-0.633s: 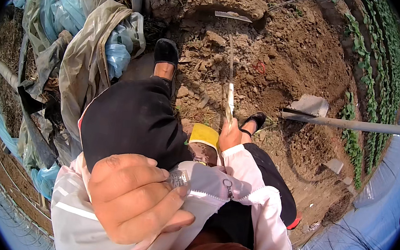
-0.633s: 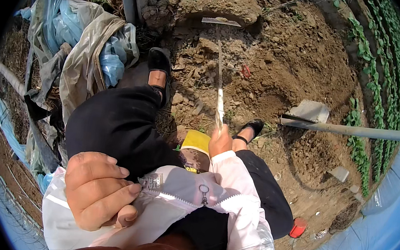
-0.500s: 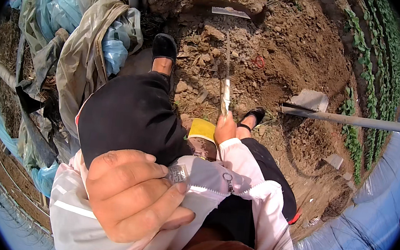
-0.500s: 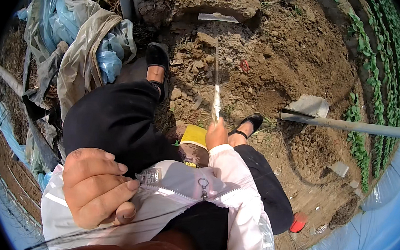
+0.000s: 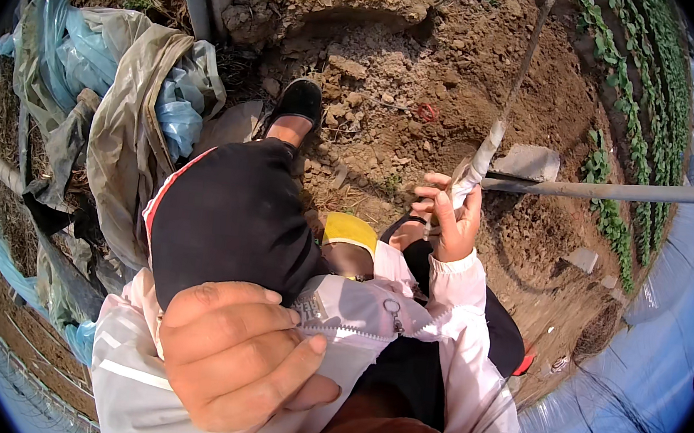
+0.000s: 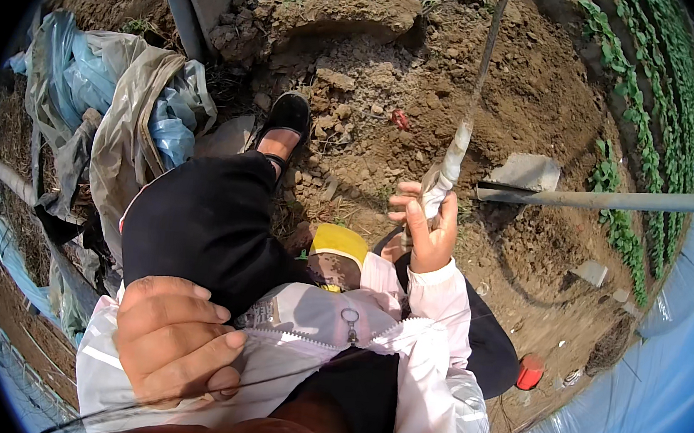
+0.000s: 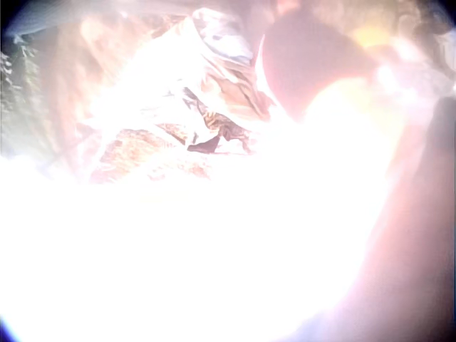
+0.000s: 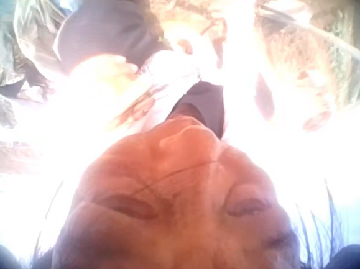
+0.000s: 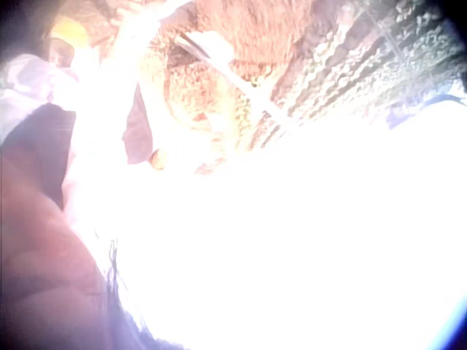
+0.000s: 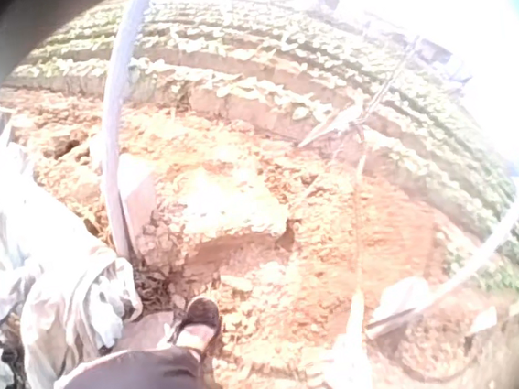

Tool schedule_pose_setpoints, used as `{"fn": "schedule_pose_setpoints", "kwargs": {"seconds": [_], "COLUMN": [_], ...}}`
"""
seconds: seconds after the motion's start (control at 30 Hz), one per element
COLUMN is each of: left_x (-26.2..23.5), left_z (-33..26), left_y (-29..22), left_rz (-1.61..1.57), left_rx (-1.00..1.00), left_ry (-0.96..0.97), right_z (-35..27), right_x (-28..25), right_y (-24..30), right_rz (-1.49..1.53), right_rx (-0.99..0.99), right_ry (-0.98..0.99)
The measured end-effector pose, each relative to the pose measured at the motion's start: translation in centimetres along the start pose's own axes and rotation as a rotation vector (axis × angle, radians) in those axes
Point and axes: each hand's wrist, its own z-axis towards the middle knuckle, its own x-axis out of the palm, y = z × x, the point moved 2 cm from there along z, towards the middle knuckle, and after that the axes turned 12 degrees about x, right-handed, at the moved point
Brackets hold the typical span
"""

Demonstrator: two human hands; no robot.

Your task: The person handles a black irrigation pipe, peeling and wrapping a dark sleeve around a section, then uses a white tool to poke and press the soil around the pipe base. The person works along a row of plants in a greenhouse.

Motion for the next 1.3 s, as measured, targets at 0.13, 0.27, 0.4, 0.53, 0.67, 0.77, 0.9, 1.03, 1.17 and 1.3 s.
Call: {"fn": "schedule_pose_setpoints", "kwargs": {"seconds": [0.13, 0.27, 0.4, 0.53, 0.67, 0.77, 0.9, 1.03, 1.17, 1.3], "left_x": [-0.5, 1.8, 2.1, 1.6, -0.6, -0.5, -0.5, -0.2, 0.4, -0.1], "left_z": [2.6, 1.4, 0.9, 0.8, 3.4, 3.7, 3.6, 3.2, 3.0, 3.4], "left_y": [2.1, 2.0, 2.4, 1.9, 2.1, 2.4, 2.6, 2.5, 2.4, 2.5], "left_rz": [-0.115, -0.034, -0.031, -0.031, -0.076, -0.065, -0.067, -0.061, -0.072, -0.048], "left_rx": [0.127, 0.119, 0.162, 0.081, -0.032, -0.021, -0.035, 0.008, 0.016, -0.017], "left_ry": [0.188, -0.093, -0.15, -0.116, 0.151, 0.124, 0.126, 0.09, 0.114, 0.111], "right_z": [1.3, 6.0, 15.4, 21.5, 18.8, 18.9, 18.4, 20.2, 20.4, 17.3], "right_x": [-3.1, -1.7, -1.2, -0.1, 1.3, 2.7, 2.7, 2.1, 0.8, 0.2], "right_y": [-3.1, -3.7, -4.0, -6.4, -7.6, -8.3, -7.5, -5.4, -7.2, -12.9], "right_rz": [0.004, -0.243, -0.768, -1.156, -0.979, -1.022, -0.891, -0.799, -0.78, -0.682], "right_rx": [0.182, 0.189, -0.074, 0.04, 0.067, 0.113, 0.093, -0.073, 0.114, 0.051], "right_ry": [0.131, -0.083, -0.179, -0.168, -0.113, -0.164, -0.15, -0.165, -0.137, -0.142]}}
